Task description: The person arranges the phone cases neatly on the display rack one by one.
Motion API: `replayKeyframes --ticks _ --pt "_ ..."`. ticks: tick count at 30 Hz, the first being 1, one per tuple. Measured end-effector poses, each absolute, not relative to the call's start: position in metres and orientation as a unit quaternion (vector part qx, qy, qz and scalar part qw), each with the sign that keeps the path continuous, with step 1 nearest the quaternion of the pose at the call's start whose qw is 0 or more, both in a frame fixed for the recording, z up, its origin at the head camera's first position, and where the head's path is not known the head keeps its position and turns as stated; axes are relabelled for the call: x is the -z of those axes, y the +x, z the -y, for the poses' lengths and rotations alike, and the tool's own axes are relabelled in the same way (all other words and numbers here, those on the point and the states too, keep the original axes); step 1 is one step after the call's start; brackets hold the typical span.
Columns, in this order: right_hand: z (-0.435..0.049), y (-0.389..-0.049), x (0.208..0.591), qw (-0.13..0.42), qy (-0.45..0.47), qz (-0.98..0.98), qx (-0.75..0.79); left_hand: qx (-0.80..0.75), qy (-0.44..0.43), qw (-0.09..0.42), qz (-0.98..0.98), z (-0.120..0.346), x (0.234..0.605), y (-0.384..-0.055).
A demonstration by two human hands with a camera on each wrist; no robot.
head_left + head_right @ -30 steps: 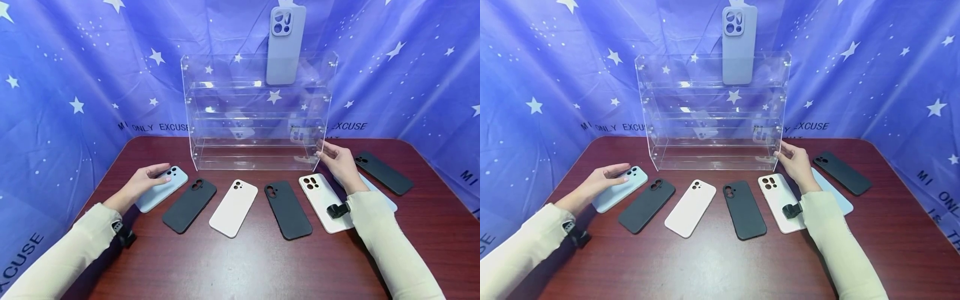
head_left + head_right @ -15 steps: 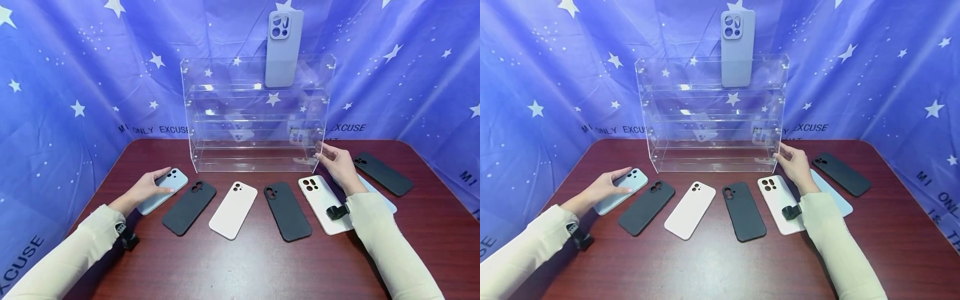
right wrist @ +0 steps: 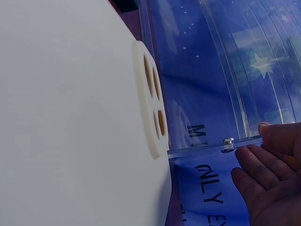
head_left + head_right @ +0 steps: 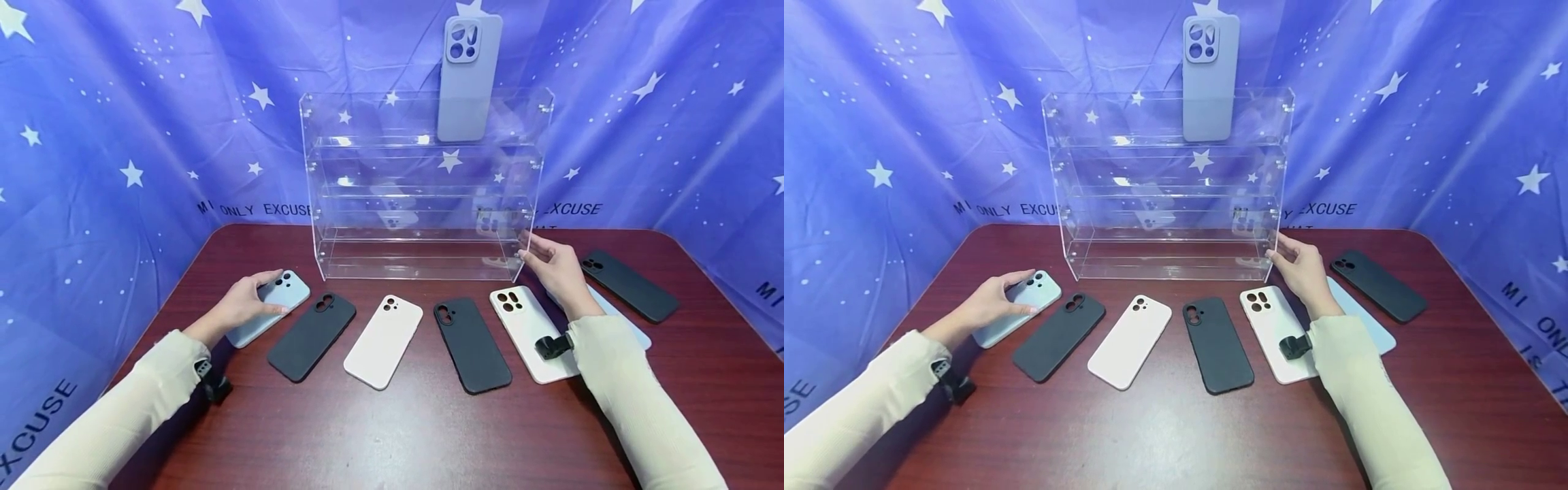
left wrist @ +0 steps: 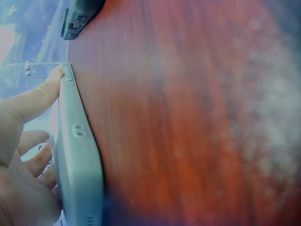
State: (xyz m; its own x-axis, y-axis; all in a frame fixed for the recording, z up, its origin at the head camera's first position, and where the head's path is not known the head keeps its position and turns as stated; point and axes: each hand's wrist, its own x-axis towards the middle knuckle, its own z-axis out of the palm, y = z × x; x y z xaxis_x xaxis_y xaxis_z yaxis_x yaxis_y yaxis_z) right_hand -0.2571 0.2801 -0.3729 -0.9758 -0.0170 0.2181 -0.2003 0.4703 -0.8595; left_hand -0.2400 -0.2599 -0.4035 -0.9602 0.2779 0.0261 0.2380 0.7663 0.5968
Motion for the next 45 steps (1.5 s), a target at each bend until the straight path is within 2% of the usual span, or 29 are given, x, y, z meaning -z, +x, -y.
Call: replayKeyframes --ticks 5,12,24,33,40,45 --pt "-0.28 -0.258 0.374 0.092 0.061 0.852 -0.512 -0.304 0.14 0.027 -0.942 0.257 0.398 -0.242" --pt "-0.279 -0.259 0.375 0.098 0.069 0.85 -0.512 -0.318 0.087 -0.012 -0.944 0.262 0.389 -0.242" --pt "-0.281 -0.256 0.373 0.092 0.062 0.862 -0.496 -0.338 0.01 0.015 -0.941 0.263 0.358 -0.238" --pt "-0.28 -0.257 0.373 0.094 0.069 0.854 -0.508 -0.346 0.015 0.022 -0.938 0.262 0.342 -0.235" --pt "-0.281 -0.256 0.372 0.091 0.06 0.867 -0.486 -0.412 0.039 -0.017 -0.91 0.258 0.317 -0.236" --pt "-0.281 -0.256 0.37 0.089 0.058 0.868 -0.485 -0.466 0.053 -0.076 -0.88 0.244 0.285 -0.237"
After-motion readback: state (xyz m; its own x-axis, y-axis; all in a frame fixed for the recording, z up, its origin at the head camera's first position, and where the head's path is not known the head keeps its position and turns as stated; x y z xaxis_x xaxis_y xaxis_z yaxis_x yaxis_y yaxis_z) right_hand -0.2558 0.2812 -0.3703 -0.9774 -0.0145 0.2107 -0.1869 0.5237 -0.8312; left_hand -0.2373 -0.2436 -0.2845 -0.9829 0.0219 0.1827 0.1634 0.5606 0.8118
